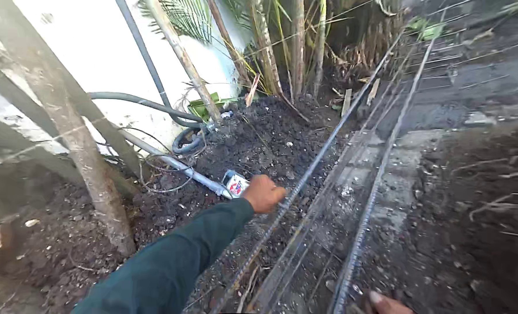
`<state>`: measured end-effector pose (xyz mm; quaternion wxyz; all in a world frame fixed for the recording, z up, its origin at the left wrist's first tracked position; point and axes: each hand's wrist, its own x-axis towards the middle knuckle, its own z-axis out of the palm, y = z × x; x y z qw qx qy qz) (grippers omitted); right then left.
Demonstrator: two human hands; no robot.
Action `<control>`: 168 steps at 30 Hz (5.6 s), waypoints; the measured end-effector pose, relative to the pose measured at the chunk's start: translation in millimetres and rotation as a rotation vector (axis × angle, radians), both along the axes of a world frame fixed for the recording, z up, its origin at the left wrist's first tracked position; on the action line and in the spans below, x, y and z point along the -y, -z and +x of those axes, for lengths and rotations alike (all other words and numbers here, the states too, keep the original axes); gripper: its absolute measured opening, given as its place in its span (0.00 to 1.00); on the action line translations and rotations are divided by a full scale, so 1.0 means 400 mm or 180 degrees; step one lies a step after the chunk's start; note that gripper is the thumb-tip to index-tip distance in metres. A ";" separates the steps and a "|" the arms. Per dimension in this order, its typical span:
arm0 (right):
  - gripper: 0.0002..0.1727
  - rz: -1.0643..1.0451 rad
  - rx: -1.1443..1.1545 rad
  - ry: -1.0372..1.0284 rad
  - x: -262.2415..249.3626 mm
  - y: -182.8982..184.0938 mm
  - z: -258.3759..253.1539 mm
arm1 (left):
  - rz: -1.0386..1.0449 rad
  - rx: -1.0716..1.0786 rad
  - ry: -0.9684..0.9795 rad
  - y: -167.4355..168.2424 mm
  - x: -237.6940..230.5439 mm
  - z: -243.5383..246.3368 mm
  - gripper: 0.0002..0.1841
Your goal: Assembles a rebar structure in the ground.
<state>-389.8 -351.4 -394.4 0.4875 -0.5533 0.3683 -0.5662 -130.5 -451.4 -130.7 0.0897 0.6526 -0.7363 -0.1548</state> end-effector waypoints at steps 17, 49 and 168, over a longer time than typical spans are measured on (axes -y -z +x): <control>0.34 0.0097 -0.3535 -0.2800 -0.039 0.033 0.331 | 0.1612 0.1306 -0.1381 0.560 -0.334 0.349 0.41; 0.15 0.3419 0.1158 0.0711 -0.291 0.231 0.211 | 0.1306 -0.0356 -0.1618 0.646 -0.454 0.510 0.25; 0.28 0.3196 -0.3146 0.0399 -0.251 0.403 0.236 | 0.1902 0.0649 0.1851 0.988 -0.522 0.129 0.17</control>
